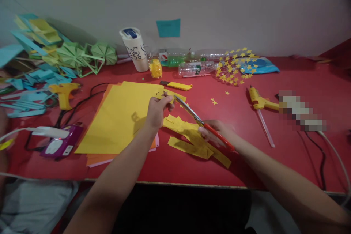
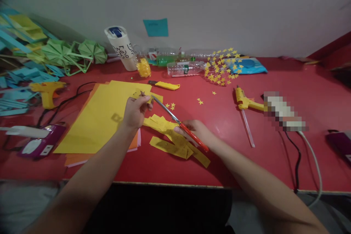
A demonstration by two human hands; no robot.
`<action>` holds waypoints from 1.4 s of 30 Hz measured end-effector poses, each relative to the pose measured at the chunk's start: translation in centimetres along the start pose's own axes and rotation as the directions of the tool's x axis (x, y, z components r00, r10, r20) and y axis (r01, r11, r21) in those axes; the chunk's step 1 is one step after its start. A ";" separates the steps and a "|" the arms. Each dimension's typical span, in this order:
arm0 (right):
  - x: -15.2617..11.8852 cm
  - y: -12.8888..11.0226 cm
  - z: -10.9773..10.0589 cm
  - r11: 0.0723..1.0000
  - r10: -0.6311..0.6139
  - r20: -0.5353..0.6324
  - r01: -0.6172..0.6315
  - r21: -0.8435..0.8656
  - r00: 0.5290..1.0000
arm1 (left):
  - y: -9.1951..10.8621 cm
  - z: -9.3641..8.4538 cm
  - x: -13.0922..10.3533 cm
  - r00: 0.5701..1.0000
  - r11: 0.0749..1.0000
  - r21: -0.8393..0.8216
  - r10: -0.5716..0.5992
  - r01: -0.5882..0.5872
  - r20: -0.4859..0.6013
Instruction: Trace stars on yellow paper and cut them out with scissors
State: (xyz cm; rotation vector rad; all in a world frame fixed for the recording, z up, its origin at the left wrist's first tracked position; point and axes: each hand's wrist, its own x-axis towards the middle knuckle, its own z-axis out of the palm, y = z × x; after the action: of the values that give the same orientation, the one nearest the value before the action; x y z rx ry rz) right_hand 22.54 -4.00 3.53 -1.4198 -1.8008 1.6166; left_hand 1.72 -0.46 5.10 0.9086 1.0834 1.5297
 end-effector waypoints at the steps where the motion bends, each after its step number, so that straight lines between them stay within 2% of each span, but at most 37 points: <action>1: 0.0 0.0 0.0 1.000 0.003 -0.004 -0.003 0.000 1.000 | 0.0 0.0 0.0 1.000 1.000 -0.001 0.005 -0.005 -0.006; 6: 0.1 0.1 -0.1 0.999 0.022 0.021 -0.022 0.029 1.000 | -0.5 0.0 -0.1 0.998 0.998 0.024 0.064 -0.064 0.019; 14: 0.0 0.0 -0.1 0.999 -0.001 0.034 -0.001 0.053 0.999 | -1.4 -0.6 -0.2 0.981 0.974 0.144 0.157 -0.173 0.117; 17: -0.1 -0.1 -0.1 0.999 -0.020 0.060 0.017 0.044 0.998 | -1.2 -0.3 -0.6 0.974 0.958 0.189 0.194 -0.214 0.119; 23: -0.2 -0.2 -0.3 0.998 -0.052 0.087 0.049 0.042 0.995 | -0.3 0.1 -1.1 0.970 0.934 0.276 0.194 -0.228 0.145; 28: -0.1 0.0 -0.4 0.998 -0.047 0.092 0.044 0.033 0.995 | -0.5 -0.2 -0.7 0.960 0.944 0.232 0.188 -0.236 0.209; 35: -0.1 0.1 -0.3 0.997 -0.054 0.097 0.048 0.061 0.994 | -0.5 -0.2 -0.7 0.970 0.964 0.192 0.146 -0.184 0.194; 42: -0.3 -0.7 0.2 0.995 -0.023 0.080 0.015 0.098 0.997 | -1.2 -0.5 -0.5 0.955 0.964 0.159 0.170 -0.211 0.242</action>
State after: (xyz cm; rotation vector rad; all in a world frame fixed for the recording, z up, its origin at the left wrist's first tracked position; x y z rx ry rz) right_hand 22.22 -4.30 4.19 -1.3082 -1.7473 1.7501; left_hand 1.74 -0.92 3.80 1.3159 1.0040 1.4544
